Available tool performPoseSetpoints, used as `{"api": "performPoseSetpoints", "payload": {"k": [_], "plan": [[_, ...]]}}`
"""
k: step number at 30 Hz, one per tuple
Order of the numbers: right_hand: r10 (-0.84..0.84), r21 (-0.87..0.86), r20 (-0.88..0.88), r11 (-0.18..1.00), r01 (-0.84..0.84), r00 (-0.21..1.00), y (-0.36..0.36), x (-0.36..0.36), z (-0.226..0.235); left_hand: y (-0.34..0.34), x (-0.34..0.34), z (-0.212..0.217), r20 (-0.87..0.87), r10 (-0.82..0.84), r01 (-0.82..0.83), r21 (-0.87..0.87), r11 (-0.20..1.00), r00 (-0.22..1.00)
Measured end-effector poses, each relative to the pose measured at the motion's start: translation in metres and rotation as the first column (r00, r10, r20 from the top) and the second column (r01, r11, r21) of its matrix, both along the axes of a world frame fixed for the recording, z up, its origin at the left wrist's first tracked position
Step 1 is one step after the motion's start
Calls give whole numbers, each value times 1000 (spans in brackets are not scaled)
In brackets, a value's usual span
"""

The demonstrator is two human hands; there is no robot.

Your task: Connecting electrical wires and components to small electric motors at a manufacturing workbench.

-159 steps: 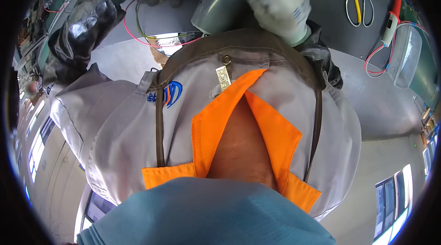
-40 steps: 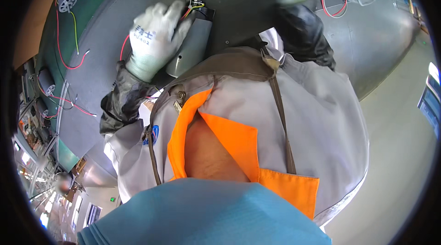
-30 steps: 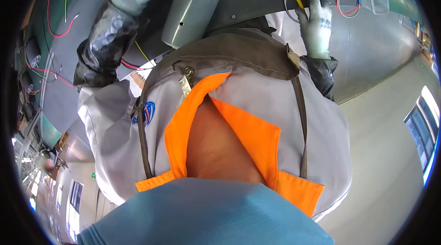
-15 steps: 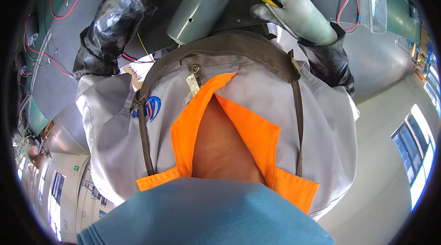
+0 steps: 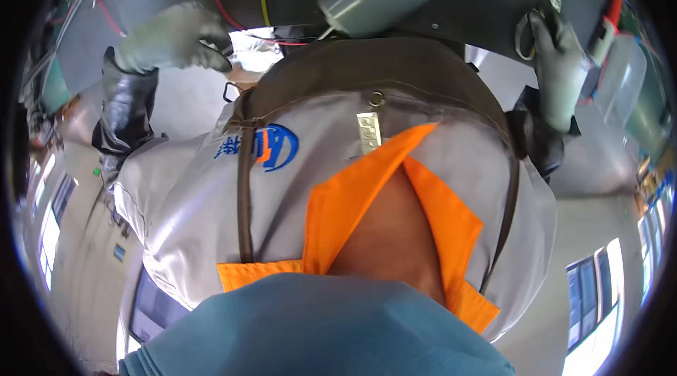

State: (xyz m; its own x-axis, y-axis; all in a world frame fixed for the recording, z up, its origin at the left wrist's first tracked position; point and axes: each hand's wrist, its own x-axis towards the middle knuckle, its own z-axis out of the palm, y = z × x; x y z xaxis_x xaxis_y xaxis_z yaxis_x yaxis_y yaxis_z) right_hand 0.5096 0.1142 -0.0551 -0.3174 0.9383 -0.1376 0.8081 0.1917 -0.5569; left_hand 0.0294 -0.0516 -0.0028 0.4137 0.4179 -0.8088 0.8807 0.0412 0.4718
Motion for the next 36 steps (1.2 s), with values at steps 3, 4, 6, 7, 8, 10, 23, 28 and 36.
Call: {"api": "performPoseSetpoints", "payload": {"k": [3,4,6,7,8,10,23,28,36], "plan": [[-171,-706,-199,708,-20,965,3,-16,-19,0,27,18,-302,408,-311,322,894,861],[-25,-532,-427,815,-229,904,-13,-39,-22,-2,36,15,-41,460,-316,673,669,887],[-86,-580,-548,756,-303,832,-34,-72,-25,3,54,-14,279,264,-350,895,276,923],[-311,-802,-459,548,-237,832,-31,-79,-34,11,69,-28,293,160,-326,913,246,943],[-290,-786,-534,515,-341,794,-36,-84,-16,14,98,-41,292,98,-307,925,224,951],[-233,-727,-621,528,-439,748,-24,-106,-16,24,118,-62,425,39,-423,881,214,905],[218,-77,-677,929,-362,703,72,-126,26,246,-12,-72,875,476,-930,-245,274,-90],[-461,-152,-750,818,554,474,76,-4,18,72,-3,-51,724,634,-910,-407,77,-271],[176,-394,-529,815,-424,830,113,-45,28,-58,19,-35,352,910,-804,-462,374,221]]}}
